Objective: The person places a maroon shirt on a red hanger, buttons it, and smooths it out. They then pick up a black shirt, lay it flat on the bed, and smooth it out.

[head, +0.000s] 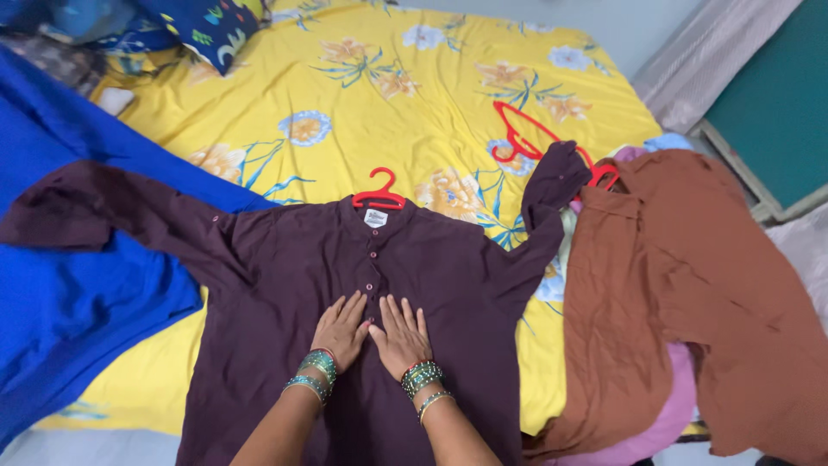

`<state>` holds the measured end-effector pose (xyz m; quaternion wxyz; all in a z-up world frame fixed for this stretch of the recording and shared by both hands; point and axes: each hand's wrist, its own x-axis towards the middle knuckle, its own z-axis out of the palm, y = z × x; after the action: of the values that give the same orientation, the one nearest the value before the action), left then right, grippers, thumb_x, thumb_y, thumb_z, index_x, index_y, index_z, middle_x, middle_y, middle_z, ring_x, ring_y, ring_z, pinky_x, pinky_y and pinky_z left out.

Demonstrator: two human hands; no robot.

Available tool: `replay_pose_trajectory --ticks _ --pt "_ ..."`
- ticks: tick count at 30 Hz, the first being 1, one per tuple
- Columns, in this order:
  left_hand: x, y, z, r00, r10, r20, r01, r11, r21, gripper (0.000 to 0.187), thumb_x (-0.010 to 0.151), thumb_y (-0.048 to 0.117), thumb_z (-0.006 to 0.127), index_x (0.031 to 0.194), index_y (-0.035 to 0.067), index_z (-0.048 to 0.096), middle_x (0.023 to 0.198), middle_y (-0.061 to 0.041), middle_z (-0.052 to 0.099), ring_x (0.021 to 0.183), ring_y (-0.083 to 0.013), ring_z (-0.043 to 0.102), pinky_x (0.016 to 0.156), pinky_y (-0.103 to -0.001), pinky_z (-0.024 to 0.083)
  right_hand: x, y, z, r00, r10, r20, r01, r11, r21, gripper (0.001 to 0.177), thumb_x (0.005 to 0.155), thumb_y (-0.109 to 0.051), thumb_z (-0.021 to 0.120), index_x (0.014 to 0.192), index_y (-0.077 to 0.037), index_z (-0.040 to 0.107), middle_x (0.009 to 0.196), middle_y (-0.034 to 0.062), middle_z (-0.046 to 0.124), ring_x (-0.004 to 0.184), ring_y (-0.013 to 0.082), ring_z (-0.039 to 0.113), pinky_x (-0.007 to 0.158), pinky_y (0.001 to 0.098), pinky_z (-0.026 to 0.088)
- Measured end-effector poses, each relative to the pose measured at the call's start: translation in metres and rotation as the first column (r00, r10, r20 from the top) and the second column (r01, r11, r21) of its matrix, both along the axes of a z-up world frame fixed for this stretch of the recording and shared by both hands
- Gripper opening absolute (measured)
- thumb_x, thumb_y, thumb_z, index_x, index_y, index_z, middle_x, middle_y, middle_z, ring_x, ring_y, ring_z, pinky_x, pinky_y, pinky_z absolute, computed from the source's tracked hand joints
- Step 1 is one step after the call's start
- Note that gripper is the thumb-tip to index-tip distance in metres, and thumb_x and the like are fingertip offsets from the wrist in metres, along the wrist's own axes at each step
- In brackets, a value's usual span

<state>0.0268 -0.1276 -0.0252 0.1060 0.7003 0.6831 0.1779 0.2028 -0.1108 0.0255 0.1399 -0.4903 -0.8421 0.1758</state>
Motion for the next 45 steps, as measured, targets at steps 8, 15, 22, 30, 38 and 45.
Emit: replay_pose_trajectory --ticks 8,15,22,30,38,45 --pt "0.04 -0.105 0.087 0.971 0.031 -0.236 -0.118 0.922 -0.368 0.067 0.1 0.062 0.044 0.16 0.039 0.023 0.171 0.003 0.012 0.159 -0.027 0.003 0.128 -0.051 0.005 0.046 -0.093 0.047 0.957 0.007 0.291 0.048 0.982 -0.181 0.068 0.102 -0.054 0.038 0.163 -0.03 0.016 0.172 -0.0011 0.008 0.158 0.0292 -0.002 0.124 0.061 -0.005" --pt "0.053 -0.12 0.105 0.968 0.062 -0.245 -0.178 0.855 -0.487 0.083 0.096 0.057 0.061 0.163 0.043 0.014 0.174 0.005 0.006 0.16 -0.0292 0.001 0.128 -0.055 0.008 0.063 -0.135 0.06 0.911 0.022 0.411 0.093 0.962 -0.258 0.084 0.097 -0.056 0.054 0.164 -0.035 0.007 0.174 -0.0032 -0.002 0.16 0.0303 -0.01 0.122 0.0684 -0.008" --pt "0.062 -0.097 0.107 0.957 0.073 -0.28 -0.249 0.701 -0.668 0.095 0.091 0.056 0.069 0.163 0.046 0.008 0.175 0.009 -0.002 0.161 -0.0326 -0.002 0.126 -0.063 0.013 0.07 -0.125 0.06 0.916 0.072 0.395 0.03 0.969 -0.246 0.083 0.098 -0.055 0.055 0.164 -0.036 0.009 0.174 -0.0023 -0.002 0.159 0.0324 -0.01 0.121 0.0701 -0.006" --pt "0.054 -0.09 0.091 0.967 0.019 -0.252 -0.189 0.716 -0.672 0.099 0.09 0.058 0.068 0.164 0.044 0.004 0.175 0.007 -0.005 0.161 -0.0348 -0.002 0.125 -0.064 0.017 0.081 -0.115 0.036 0.967 0.09 0.237 -0.087 0.996 -0.022 0.082 0.097 -0.053 0.057 0.163 -0.033 0.013 0.172 0.0001 0.003 0.158 0.0339 -0.006 0.12 0.0715 -0.004" --pt "0.057 -0.076 0.116 0.968 0.0 -0.252 -0.201 0.605 -0.77 0.102 0.093 0.055 0.068 0.165 0.044 -0.004 0.175 0.006 -0.012 0.161 -0.0324 -0.007 0.127 -0.061 0.014 0.054 -0.087 0.058 0.983 0.018 0.184 -0.03 0.997 0.064 0.083 0.096 -0.051 0.059 0.163 -0.032 0.014 0.172 0.001 0.004 0.158 0.0347 -0.004 0.119 0.0724 -0.003" --pt "0.066 -0.112 0.098 0.961 0.059 -0.272 -0.22 0.76 -0.611 0.101 0.095 0.056 0.068 0.164 0.039 -0.004 0.174 0.003 -0.012 0.16 -0.0326 -0.008 0.127 -0.062 0.008 0.067 -0.111 0.03 0.951 0.057 0.305 -0.061 0.998 0.004 0.084 0.095 -0.05 0.061 0.163 -0.031 0.015 0.172 0.0018 0.005 0.158 0.0353 -0.003 0.118 0.0731 -0.002"
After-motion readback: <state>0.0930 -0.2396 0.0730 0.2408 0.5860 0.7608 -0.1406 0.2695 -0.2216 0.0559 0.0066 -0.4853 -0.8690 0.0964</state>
